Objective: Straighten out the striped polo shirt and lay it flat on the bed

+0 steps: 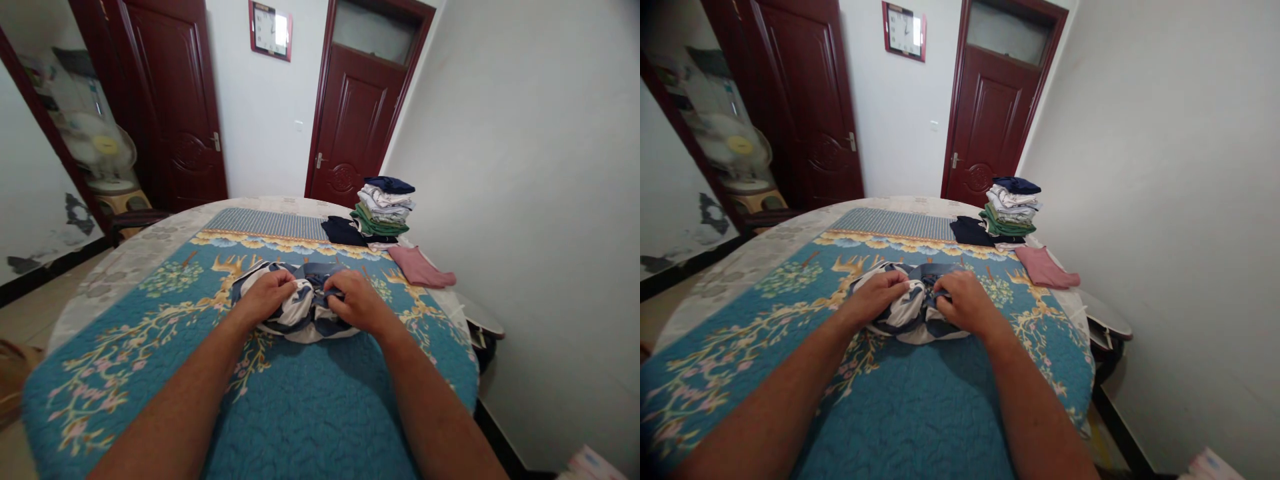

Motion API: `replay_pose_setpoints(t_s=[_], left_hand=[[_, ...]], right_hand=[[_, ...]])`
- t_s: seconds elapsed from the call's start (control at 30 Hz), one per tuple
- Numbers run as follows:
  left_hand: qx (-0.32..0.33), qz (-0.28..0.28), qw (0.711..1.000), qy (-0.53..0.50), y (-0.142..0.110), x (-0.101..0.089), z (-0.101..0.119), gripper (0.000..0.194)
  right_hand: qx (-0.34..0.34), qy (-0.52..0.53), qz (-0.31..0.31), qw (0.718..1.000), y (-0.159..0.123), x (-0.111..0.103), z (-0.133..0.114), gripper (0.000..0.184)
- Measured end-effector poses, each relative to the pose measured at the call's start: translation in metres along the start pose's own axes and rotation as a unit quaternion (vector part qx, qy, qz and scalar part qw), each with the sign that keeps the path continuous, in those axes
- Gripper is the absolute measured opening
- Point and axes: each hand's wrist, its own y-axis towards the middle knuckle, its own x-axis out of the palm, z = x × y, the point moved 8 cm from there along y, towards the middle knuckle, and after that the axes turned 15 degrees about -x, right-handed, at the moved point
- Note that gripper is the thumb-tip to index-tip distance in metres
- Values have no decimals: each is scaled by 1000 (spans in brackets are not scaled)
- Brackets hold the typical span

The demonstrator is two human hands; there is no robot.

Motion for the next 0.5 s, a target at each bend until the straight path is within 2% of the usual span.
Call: replay_pose_setpoints(t_s=[0.13,0.2,0.3,0.37,0.5], left_hand=[[36,8,999,33,-7,5,15,30],[41,-20,999,17,-11,8,20,30],[13,-93,994,-60,-16,11,18,32],[-12,-126,985,-119,-17,13,14,33],[-60,-136,972,-180,-14,18,4,36]], right_hand=[[-40,-28,12,999,10,3,-24,19],[-50,-15,11,999,12,10,-29,20],[-52,7,-8,999,13,25,-28,18],[-43,23,5,999,12,32,-25,16],[-13,67,75,995,9,31,-21,18]])
